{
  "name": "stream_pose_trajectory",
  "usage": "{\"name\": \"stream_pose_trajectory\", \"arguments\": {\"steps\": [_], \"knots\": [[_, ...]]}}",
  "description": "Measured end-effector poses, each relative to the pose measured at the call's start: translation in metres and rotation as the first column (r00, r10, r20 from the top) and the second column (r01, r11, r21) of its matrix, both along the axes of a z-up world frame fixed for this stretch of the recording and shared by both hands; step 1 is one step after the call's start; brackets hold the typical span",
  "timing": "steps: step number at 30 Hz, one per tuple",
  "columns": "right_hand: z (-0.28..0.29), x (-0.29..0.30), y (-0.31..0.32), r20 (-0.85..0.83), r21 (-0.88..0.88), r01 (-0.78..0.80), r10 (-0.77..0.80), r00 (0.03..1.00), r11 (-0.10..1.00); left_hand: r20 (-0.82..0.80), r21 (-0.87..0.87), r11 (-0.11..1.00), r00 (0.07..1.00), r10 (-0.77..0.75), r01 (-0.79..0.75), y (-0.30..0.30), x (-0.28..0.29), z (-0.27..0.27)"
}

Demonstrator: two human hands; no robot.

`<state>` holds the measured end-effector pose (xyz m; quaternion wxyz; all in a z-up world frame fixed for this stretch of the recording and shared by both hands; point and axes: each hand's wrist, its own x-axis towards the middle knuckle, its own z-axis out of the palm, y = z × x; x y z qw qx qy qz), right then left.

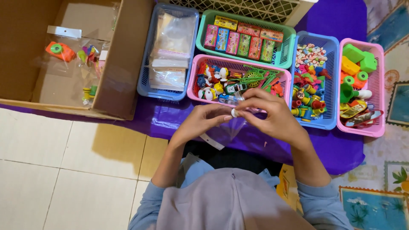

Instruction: The person is picking up small plastic toys from various colored baskets and placing them into small, clear plastic bags for packaging.

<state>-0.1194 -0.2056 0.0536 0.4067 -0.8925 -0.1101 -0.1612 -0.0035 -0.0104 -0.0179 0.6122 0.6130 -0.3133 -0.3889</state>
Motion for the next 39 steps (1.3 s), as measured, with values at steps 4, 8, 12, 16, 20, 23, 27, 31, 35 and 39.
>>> {"name": "stream_pose_trajectory", "arguments": {"steps": [4,8,12,16,20,23,27,31,35,39], "knots": [[0.007,0.000,0.005,-0.017,-0.029,-0.070,0.070,0.997,0.997,0.004,0.015,0.999,0.999,0.038,-0.038,0.001,0.003,-0.006],[0.002,0.002,0.005,-0.016,-0.026,-0.084,0.084,0.996,0.996,0.018,-0.002,0.999,0.999,0.037,-0.037,0.001,0.002,-0.004],[-0.001,0.003,0.005,0.014,0.005,-0.051,0.051,0.999,0.999,0.003,-0.041,0.998,0.999,0.041,-0.041,0.000,0.001,-0.004],[-0.003,0.001,0.004,0.034,-0.045,-0.018,0.019,0.999,0.999,0.009,-0.063,0.997,0.999,0.049,-0.048,-0.001,0.000,-0.006],[-0.010,-0.001,0.001,0.092,-0.173,0.029,-0.013,0.996,0.984,-0.011,-0.068,0.997,0.999,0.036,-0.036,0.000,-0.001,-0.001],[-0.014,-0.002,0.001,0.120,-0.198,0.045,-0.021,0.993,0.979,-0.035,-0.080,0.996,0.999,0.040,-0.042,0.001,-0.002,0.007],[-0.005,-0.003,0.001,0.147,-0.225,0.090,-0.057,0.987,0.970,-0.055,-0.103,0.993,0.997,0.057,-0.062,-0.002,-0.004,0.003],[-0.002,-0.003,-0.001,0.126,-0.227,0.089,-0.061,0.990,0.970,-0.021,-0.113,0.992,0.998,0.053,-0.055,0.000,0.001,-0.009],[-0.002,-0.003,-0.001,0.030,-0.196,0.001,0.005,1.000,0.981,0.021,-0.116,0.991,0.998,0.064,-0.061,0.001,0.000,-0.009],[0.004,-0.002,0.003,-0.045,-0.092,-0.054,0.050,0.998,0.994,0.032,-0.129,0.990,0.997,0.067,-0.062,0.002,-0.003,-0.001]]}}
